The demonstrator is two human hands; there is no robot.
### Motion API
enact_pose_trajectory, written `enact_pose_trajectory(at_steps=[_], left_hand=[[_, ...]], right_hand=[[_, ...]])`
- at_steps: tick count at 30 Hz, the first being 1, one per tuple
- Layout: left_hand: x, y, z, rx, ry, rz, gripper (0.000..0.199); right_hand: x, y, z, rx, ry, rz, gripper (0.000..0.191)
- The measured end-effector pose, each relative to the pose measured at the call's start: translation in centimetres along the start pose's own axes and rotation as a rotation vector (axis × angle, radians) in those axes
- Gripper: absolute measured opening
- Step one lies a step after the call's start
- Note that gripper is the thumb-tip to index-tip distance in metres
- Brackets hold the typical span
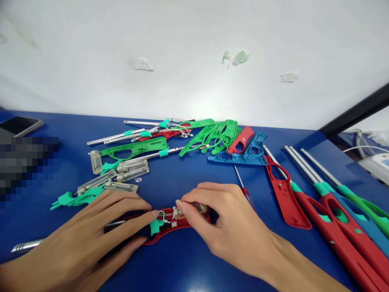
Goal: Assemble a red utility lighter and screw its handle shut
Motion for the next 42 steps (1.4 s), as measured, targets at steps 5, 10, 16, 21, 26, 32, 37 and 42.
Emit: enact_pose_trajectory(at_steps=[5, 10, 16, 21, 26, 32, 37, 42], left_hand=[[0.0, 0.0, 0.1, -0.009, 0.005, -0.004, 0.032], [0.0, 0.1, 0.0, -0.004, 0.002, -0.003, 0.032], [0.0, 0.0, 0.0, -0.005, 0.013, -0.003, 0.032], [-0.1, 0.2, -0.2, 0.001, -0.003, 0.007, 0.029], [-0.5, 0.0, 0.2, -0.033, -0.034, -0.019, 0.026], [-0.4, -0.1, 0.1, -0.013, -0.011, 0.014, 0.027], [-0.7, -0.5, 0.0, -0.020, -0.003, 0.024, 0.023], [-0.6, -1.2, -0.3, -0.015, 0.007, 0.069, 0.018]], right_hand=[[0.0, 0.0, 0.0, -0.010, -0.007, 0.010, 0.027], [0.1, 0.0, 0.1, -0.023, -0.003, 0.019, 0.027], [0.1, -0.2, 0.1, -0.040, 0.044, 0.043, 0.029], [0.3, -0.7, -0.1, -0.072, 0.103, 0.101, 0.033], [0.0, -0.4, -0.3, -0.053, 0.037, 0.091, 0.030], [-0.1, 0.1, -0.3, -0.060, -0.117, 0.054, 0.027], [-0.2, 0.2, -0.5, -0.076, -0.147, 0.053, 0.024], [-0.3, 0.3, -0.4, -0.095, -0.170, 0.056, 0.024]])
Point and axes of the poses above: each hand's wrist, its own y-axis away from the middle knuckle, its own z-axis out of the back of the hand, x = y × z, the point moved 8 cm from there along -y, towards the middle knuckle, and after that the axes turned 9 degrees about -x, right-handed, at the moved point
